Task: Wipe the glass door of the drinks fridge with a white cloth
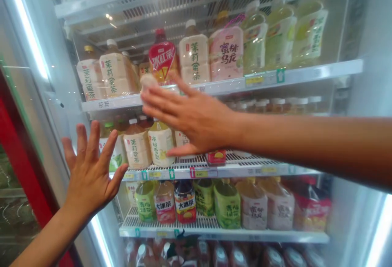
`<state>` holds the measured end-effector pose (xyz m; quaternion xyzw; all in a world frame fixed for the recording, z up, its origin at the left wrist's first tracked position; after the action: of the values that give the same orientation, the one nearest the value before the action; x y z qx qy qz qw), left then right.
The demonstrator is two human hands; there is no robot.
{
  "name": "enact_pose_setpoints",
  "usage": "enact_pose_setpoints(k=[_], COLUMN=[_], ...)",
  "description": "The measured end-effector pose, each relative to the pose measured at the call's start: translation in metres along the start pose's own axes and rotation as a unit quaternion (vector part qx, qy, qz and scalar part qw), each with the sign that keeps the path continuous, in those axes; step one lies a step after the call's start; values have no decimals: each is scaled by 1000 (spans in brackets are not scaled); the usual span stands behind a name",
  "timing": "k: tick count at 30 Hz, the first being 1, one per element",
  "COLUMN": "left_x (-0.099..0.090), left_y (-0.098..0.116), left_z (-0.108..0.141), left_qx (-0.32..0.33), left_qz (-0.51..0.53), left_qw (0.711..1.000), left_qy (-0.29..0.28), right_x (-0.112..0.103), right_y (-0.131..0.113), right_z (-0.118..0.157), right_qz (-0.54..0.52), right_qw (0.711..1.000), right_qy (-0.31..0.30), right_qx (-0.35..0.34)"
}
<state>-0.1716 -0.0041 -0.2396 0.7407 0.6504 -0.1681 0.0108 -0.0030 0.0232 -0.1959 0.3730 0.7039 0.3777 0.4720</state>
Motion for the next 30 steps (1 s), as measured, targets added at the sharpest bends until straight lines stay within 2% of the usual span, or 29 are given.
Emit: enact_pose_setpoints(k=[3,4,5,7,8,9,10,13,14,15,16,18,19,20,21,22,25,27,28,30], left_x=[-2,-3,-4,-4,-5,-5,-6,-9,-10,-11,-12,-13,-13,-12,-11,-10,-3,2,5,11], left_y=[-10,-12,-14,-18,-19,-20,-21,-23,-24,-25,-25,-24,-23,-20,-17,-11,17,45,60,92], left_z=[4,6,7,10,12,13,14,16,16,16,16,18,20,23,26,29,37,38,37,35], left_qx=[-10,-13,-17,-26,-29,-31,-32,-34,-36,-38,-40,-44,-48,-52,-57,-62,-64,-57,-55,-59], left_qz=[0,-1,-2,-5,-6,-7,-8,-17,-21,-23,-25,-26,-23,-17,-10,-1,36,62,75,100], left_qw=[1000,1000,1000,1000,1000,999,999,999,999,999,999,999,999,998,998,998,997,996,996,993], left_qy=[1,4,6,8,8,9,9,9,9,9,9,7,6,6,4,2,-5,-7,-7,-3], right_x=[12,12,10,2,0,1,5,22,24,23,19,5,-3,-9,-9,-4,20,18,12,-3], right_y=[-34,-33,-23,8,17,16,4,-55,-61,-55,-38,10,27,32,22,-2,-84,-86,-74,-49], right_z=[-11,-15,-20,-31,-35,-39,-42,-43,-42,-41,-40,-28,-13,4,20,32,61,85,100,136], right_qz=[-49,-51,-42,-8,4,5,-4,-49,-46,-35,-16,33,53,69,62,46,-23,-11,5,44], right_qw=[988,986,990,999,1000,1000,1000,985,980,983,991,999,991,978,973,978,996,989,979,941], right_qy=[-32,-33,-28,-4,5,11,8,-13,-15,-13,-9,14,29,47,54,50,-17,-30,-23,9], right_qx=[-145,-155,-134,-31,12,23,1,-166,-191,-182,-136,33,120,190,215,197,86,145,203,336])
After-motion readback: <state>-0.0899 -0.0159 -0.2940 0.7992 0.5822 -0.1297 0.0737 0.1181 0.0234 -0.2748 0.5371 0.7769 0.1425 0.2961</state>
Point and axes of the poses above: each hand's wrist, its own z-axis away from the middle knuckle, its own x-axis out of the palm, y = z × x, the point moved 10 cm from there along -z, towards the middle knuckle, and after that the axes turned 10 degrees about -x, right-handed, at the moved point
